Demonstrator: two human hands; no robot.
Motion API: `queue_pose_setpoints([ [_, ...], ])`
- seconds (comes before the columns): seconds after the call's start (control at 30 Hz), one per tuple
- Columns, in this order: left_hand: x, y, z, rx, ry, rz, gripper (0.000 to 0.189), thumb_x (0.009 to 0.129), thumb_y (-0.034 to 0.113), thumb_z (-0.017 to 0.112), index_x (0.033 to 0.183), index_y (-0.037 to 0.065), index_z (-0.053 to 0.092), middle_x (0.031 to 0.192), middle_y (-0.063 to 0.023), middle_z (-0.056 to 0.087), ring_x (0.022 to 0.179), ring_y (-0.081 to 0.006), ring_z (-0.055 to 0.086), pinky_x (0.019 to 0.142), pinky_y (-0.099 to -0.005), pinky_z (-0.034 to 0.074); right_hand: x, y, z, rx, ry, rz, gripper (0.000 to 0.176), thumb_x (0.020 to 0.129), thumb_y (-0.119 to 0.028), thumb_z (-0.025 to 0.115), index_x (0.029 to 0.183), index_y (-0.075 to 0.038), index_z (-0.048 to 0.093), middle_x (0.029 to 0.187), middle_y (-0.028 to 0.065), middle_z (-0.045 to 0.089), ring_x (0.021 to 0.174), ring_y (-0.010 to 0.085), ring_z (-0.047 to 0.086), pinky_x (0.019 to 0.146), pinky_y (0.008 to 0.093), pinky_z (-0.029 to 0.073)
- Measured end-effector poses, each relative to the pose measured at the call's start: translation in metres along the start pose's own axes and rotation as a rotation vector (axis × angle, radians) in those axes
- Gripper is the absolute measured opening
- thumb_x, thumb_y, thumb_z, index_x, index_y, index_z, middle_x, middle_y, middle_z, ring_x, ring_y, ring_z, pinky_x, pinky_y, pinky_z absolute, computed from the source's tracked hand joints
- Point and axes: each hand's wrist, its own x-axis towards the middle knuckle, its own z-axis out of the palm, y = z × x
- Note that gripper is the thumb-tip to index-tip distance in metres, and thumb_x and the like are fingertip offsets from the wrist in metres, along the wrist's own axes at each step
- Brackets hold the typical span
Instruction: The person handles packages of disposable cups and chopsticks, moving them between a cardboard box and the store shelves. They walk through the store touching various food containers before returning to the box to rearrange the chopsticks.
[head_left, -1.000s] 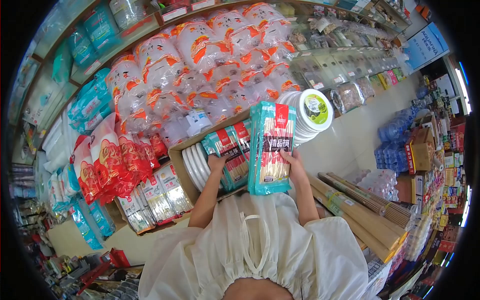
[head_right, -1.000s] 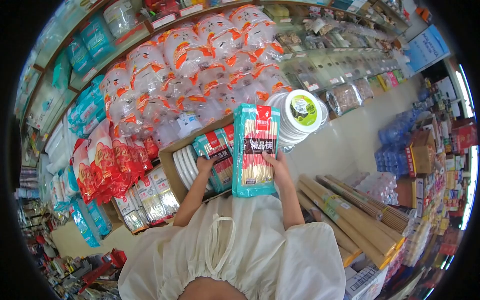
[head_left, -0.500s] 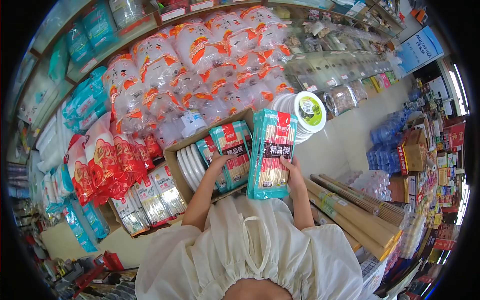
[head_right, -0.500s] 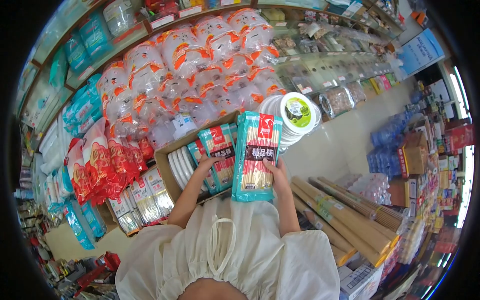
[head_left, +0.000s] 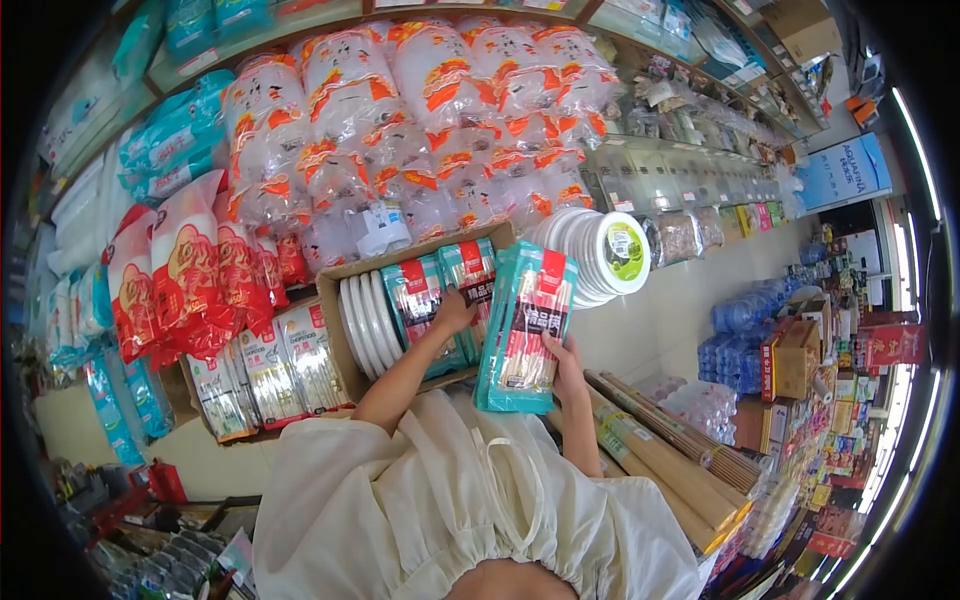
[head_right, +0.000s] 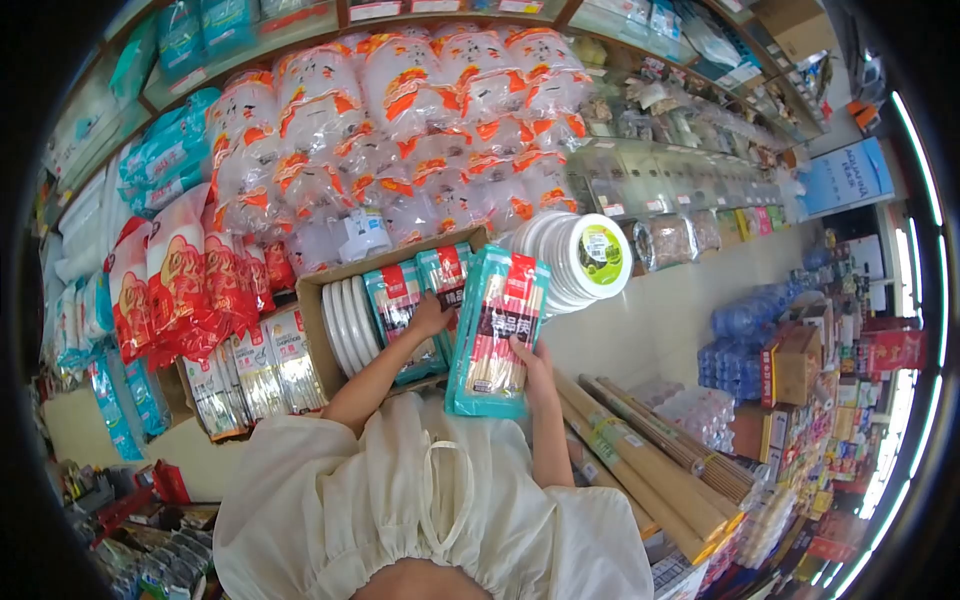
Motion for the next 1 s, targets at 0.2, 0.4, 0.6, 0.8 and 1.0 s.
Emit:
queue_pose_setpoints([
  [0.2,-0.025,-0.063,-0.022,-0.329,-0.011,0.039,0.039,0.085,0.018,0.043,0.115,-0.007,0.042,0.113,-0.0303,0.048,0.102,-0.0402,0.051,0.085,-0.0400,0.043,0.056,0.016,0.030,-0.152,-0.221,0.229,0.034,0.080,-0.019,0.064,0.105,0.001,0.053,0.093,0.0088,0.063,0.080,0.0166,0.062,0.071,0.0285,0.050],
  [0.4,-0.059,-0.110,-0.044,-0.524,0.216,-0.109,0.044,0.092,0.028,0.040,0.124,-0.002,0.039,0.101,-0.0148,0.057,0.083,-0.0231,0.059,0.070,-0.0330,0.048,0.114,0.049,0.090,-0.340,-0.438,0.484,0.040,0.077,-0.017,0.066,0.109,0.002,0.052,0.096,0.0108,0.062,0.084,0.0183,0.061,0.075,0.0307,0.050],
  [0.6,-0.090,-0.038,-0.070,-0.158,0.096,-0.031,0.066,0.081,0.031,0.055,0.125,-0.010,0.027,0.121,-0.0304,0.039,0.110,-0.0440,0.044,0.094,-0.0399,0.036,0.149,0.125,0.071,-0.464,-0.524,0.295,0.037,0.074,-0.014,0.067,0.107,0.000,0.056,0.102,0.0107,0.060,0.090,0.0195,0.059,0.080,0.0328,0.046],
  [0.8,-0.094,-0.031,-0.041,0.141,0.332,0.092,0.081,0.069,0.019,0.067,0.136,0.006,0.023,0.135,-0.0298,0.017,0.121,-0.0500,0.024,0.095,-0.0511,0.034,0.144,0.115,0.076,-1.153,-0.438,-0.013,0.059,0.067,-0.020,0.067,0.117,0.004,0.045,0.097,0.0225,0.058,0.097,0.0307,0.056,0.084,0.0343,0.043],
  [1.0,-0.101,0.032,-0.061,0.588,0.103,0.112,0.083,0.065,0.018,0.073,0.135,0.020,0.029,0.143,-0.0198,0.006,0.128,-0.0461,0.016,0.090,-0.0589,0.036,0.118,0.067,0.054,-1.467,-0.361,-0.594,0.065,0.069,-0.021,0.067,0.125,-0.004,0.038,0.125,0.0225,0.041,0.104,0.0379,0.049,0.089,0.0429,0.042],
])
